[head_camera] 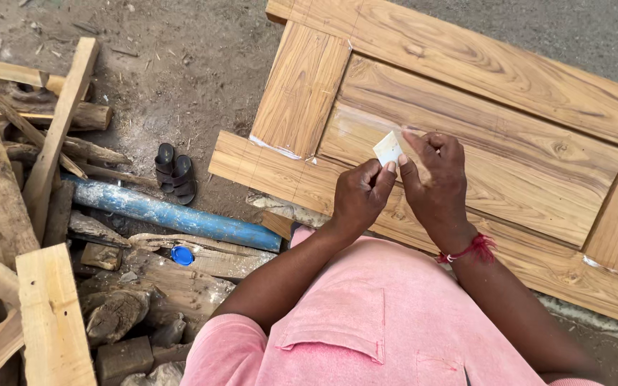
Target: The person applies a white substance to the seams and joints of a wooden panel using a small white card. They repeatedly dip the card into a container to gather more substance and spread it along the grooves of the wood.
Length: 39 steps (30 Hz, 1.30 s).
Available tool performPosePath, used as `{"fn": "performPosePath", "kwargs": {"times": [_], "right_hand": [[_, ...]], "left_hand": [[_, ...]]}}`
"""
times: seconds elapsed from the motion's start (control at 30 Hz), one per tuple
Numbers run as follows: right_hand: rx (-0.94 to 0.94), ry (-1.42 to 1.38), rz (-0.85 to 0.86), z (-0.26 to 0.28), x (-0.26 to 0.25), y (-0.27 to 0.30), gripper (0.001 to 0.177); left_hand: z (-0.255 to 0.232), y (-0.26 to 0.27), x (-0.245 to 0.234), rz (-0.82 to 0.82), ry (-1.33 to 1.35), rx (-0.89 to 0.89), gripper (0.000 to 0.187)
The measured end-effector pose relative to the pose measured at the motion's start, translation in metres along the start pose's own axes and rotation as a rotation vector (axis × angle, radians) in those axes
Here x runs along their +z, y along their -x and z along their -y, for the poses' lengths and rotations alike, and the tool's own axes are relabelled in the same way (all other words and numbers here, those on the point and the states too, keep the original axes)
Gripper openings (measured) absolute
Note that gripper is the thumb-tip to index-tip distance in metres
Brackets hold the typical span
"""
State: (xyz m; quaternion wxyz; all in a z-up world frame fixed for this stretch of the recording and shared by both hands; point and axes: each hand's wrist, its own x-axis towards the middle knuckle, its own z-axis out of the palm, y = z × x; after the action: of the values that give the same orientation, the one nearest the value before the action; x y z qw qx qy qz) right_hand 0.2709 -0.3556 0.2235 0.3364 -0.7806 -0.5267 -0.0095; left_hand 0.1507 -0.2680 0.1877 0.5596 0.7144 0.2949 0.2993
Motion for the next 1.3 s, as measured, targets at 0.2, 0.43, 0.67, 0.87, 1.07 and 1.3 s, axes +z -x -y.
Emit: {"fn": "performPosePath", "kwargs": {"times": [0.2,0.43,0.67,0.87,1.07,1.3], "right_hand": [[-0.11,-0.074,0.073,-0.009,-0.023,0.012,0.047],[-0.102,-0.281,0.203,-0.005,-0.007,0.01,0.05],[0.077,-0.311,0.431,-0.06,0.095,-0.046,0.037],[-0.217,-0.013,0.562,-0.107,0.183,-0.09,0.045],[-0.403,0.317,0.706,-0.092,0.185,-0.105,0.037],[-1.002,1.04,0.858,-0.06,0.162,-0.148,0.041]], "left_hand": [[-0.013,0.021,0.026,-0.023,-0.085,0.053,0.033],[0.006,0.029,0.014,-0.082,-0.2,0.095,0.022],[0.076,0.042,-0.046,-0.258,-0.192,-0.339,0.027],[0.112,0.086,-0.123,-0.454,-0.159,-0.484,0.038],[0.131,0.099,-0.13,-0.607,-0.129,-0.438,0.039],[0.122,0.091,-0.125,-0.567,-0.103,-0.386,0.038]]}}
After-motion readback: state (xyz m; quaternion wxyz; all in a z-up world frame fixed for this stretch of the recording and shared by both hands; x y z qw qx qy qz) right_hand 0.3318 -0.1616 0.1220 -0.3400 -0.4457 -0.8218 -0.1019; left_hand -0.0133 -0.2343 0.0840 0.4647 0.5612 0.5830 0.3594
